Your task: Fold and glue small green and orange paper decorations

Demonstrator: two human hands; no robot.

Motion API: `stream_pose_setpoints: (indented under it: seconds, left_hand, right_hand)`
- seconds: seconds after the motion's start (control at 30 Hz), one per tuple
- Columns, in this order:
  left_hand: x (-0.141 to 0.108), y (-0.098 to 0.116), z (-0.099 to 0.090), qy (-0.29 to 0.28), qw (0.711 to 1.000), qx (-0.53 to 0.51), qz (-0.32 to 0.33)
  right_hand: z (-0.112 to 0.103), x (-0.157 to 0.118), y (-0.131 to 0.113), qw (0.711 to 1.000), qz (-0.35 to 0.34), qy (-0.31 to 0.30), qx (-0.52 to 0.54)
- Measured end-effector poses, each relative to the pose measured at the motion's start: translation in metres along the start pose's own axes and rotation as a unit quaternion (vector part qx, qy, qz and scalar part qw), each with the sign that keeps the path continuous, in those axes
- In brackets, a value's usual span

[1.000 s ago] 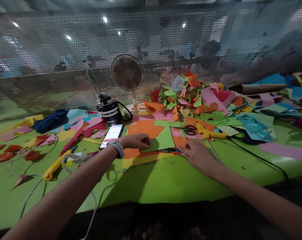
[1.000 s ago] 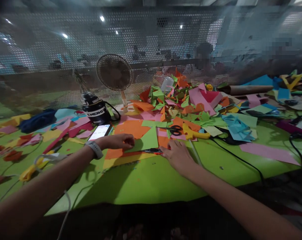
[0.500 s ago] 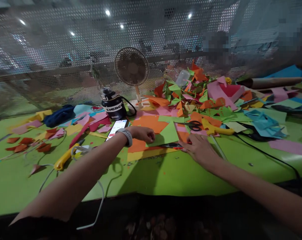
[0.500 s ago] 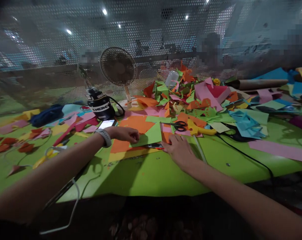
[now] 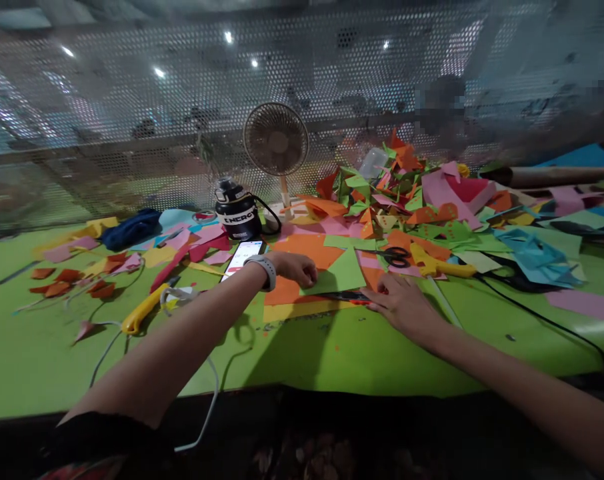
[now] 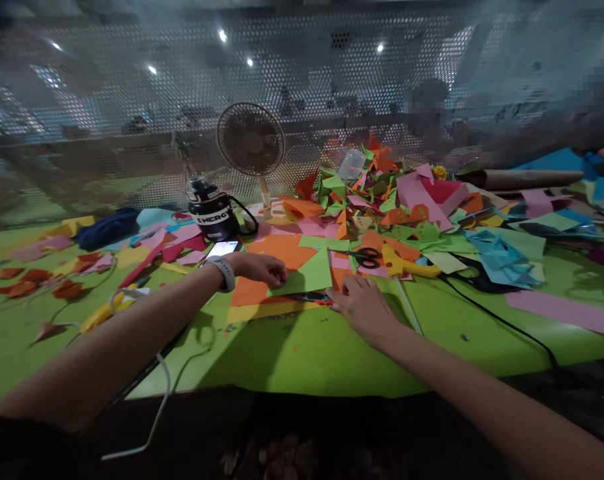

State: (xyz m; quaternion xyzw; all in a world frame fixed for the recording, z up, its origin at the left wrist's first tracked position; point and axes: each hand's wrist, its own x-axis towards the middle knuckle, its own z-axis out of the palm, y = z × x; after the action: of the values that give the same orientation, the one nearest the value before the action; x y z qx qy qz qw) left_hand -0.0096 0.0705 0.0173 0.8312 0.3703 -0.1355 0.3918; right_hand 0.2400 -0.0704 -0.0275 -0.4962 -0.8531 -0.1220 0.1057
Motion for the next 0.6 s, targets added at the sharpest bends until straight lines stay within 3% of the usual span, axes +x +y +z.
stream_pose_setpoints:
  seconds: [0.3,0.6]
  left_hand:
    - [0.006,-0.006,-0.001,-0.004,1.000,-0.013,0.007]
    - [0.001,0.002,-0.001,-0.004,1.000,0.016,0.000]
  right_hand:
    - [-0.001,0.006,-0.003,0.999,0.003,-0.013,0.034]
    - [-0.002,0.017,-0.011,0.998,0.017,-0.029,0.055]
